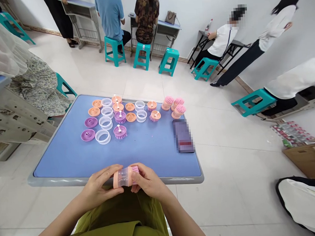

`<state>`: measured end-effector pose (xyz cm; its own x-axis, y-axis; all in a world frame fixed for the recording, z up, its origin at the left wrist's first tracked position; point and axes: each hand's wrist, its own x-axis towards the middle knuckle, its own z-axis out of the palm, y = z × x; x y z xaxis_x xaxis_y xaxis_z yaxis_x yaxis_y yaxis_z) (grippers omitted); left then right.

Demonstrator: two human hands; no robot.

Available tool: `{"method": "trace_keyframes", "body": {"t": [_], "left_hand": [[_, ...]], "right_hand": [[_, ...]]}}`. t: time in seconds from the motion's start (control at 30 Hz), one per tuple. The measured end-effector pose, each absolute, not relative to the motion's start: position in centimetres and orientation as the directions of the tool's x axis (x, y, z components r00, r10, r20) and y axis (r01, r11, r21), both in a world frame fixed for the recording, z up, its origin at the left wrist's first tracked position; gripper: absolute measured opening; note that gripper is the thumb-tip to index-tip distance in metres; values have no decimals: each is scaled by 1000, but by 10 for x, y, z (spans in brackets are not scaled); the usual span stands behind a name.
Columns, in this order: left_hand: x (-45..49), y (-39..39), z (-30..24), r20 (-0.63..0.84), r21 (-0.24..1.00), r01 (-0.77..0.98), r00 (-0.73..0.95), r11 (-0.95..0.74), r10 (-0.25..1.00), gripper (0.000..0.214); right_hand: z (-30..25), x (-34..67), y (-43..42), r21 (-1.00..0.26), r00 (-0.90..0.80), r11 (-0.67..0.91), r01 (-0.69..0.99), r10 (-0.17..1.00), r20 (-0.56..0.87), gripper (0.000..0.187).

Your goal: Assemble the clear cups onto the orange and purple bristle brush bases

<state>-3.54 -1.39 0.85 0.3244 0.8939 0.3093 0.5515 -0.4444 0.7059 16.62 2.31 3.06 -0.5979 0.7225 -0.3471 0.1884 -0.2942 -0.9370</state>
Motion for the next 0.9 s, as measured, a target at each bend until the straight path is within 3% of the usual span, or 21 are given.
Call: {"method": "trace_keyframes", "body": {"t": [0.1,0.17,0.27,0.4,0.57,0.67,0.77,0.9], "left_hand": [[-36,-13,12,156,783,558,251,-274,955,43],[-36,-14,10,168,786,553,238,-276,957,45],[-35,-15,6,330,714,545,292,-440,898,44],[-35,-14,5,399,655,558,318,-510,860,41],[-36,-10,10,275,711,605,229,-358,934,44],[-36,-9,11,320,697,578,279,-424,906,45],[-35,-9,12,341,694,570,278,-440,898,44],[-35,-8,12,288,709,622,173,-331,942,42]], "right_hand": [[36,168,24,-961,-592,-76,266,774,-225,53],[36,167,25,-946,-573,41,321,804,-159,47],[31,161,26,-955,-555,-123,269,791,-258,39],[26,159,27,-916,-574,-374,143,723,-385,54],[30,165,29,-969,-589,-239,65,775,-230,63],[26,162,30,-959,-528,-246,141,801,-283,40],[23,161,30,-941,-538,-316,121,776,-329,56],[29,166,30,-972,-585,-230,40,783,-209,65]]}}
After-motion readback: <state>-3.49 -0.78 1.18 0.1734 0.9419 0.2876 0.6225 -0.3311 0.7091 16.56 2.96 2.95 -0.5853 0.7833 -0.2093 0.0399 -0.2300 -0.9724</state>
